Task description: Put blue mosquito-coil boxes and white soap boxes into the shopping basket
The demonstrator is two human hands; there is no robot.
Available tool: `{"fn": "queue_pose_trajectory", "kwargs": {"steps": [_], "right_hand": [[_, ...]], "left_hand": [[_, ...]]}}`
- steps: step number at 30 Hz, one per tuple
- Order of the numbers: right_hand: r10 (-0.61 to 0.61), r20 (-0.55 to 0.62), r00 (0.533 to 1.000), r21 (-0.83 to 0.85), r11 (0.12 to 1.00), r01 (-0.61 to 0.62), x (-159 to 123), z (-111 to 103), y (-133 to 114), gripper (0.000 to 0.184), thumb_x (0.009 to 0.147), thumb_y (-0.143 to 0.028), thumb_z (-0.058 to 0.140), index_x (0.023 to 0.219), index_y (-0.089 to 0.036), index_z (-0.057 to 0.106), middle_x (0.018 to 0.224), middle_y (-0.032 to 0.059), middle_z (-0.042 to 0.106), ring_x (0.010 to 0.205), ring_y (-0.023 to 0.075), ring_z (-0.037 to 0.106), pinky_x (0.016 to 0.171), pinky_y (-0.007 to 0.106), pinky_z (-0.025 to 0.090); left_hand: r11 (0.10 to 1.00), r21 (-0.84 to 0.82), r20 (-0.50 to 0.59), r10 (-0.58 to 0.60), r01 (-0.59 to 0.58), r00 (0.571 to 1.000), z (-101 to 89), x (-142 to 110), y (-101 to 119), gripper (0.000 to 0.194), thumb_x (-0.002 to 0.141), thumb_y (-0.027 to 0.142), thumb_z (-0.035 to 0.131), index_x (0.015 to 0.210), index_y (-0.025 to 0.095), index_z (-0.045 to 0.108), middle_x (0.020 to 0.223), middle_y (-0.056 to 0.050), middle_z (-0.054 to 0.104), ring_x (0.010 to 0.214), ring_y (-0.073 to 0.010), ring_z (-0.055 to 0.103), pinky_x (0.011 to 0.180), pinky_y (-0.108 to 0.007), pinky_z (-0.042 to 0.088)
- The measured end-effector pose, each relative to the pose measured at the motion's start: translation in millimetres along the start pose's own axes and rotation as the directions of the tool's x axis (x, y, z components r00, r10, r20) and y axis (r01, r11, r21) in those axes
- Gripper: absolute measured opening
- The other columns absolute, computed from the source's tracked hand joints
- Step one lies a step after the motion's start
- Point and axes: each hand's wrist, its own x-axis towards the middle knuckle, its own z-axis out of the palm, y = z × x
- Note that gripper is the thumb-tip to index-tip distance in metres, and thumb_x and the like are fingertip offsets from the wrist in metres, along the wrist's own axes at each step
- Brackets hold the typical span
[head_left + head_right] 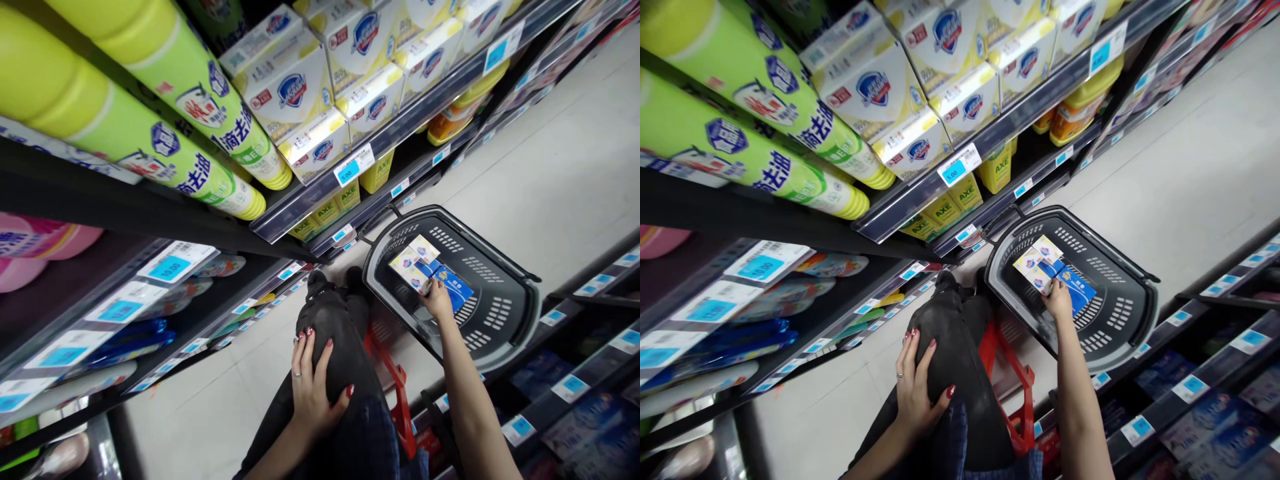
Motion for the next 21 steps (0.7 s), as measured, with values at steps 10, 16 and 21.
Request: {"fn": "queue_pose_trajectory", "kwargs": {"steps": [10,16,21], "right_hand": [[-0.031,-0.138,0.990,-0.067,0.998,0.022,-11,-18,-8,0.065,0.087,-0.042,0.058,0.135,-0.002,0.044,0.131,0.0275,0.053,0.114,0.0405,0.056,0.087,0.049,0.050],[-0.256,-0.621,0.741,0.167,0.880,0.444,2,-139,-93,0.045,0.096,-0.052,0.046,0.113,-0.013,0.057,0.095,0.0131,0.067,0.080,0.0251,0.066,0.074,0.038,0.052],[-0.522,-0.758,0.391,-0.076,0.666,0.742,9,-308,-235,0.028,0.096,-0.035,0.052,0.117,-0.016,0.057,0.095,0.0086,0.066,0.086,0.0215,0.063,0.080,0.034,0.050]], "left_hand": [[0.996,0.081,-0.031,0.028,-0.026,0.999,4.5,-1,1,0.067,0.094,0.048,0.043,0.149,0.011,0.034,0.159,-0.022,0.023,0.146,-0.0396,0.026,0.109,-0.058,0.036],[0.975,0.218,-0.200,0.080,-0.035,0.977,33.0,-2,-8,0.068,0.094,0.061,0.034,0.142,0.015,0.046,0.156,-0.019,0.032,0.142,-0.0373,0.035,0.108,-0.053,0.038],[0.958,0.287,-0.243,0.106,-0.033,0.964,36.7,1,-12,0.075,0.087,0.070,0.042,0.140,0.018,0.050,0.154,-0.017,0.037,0.141,-0.0354,0.036,0.110,-0.050,0.035]]}}
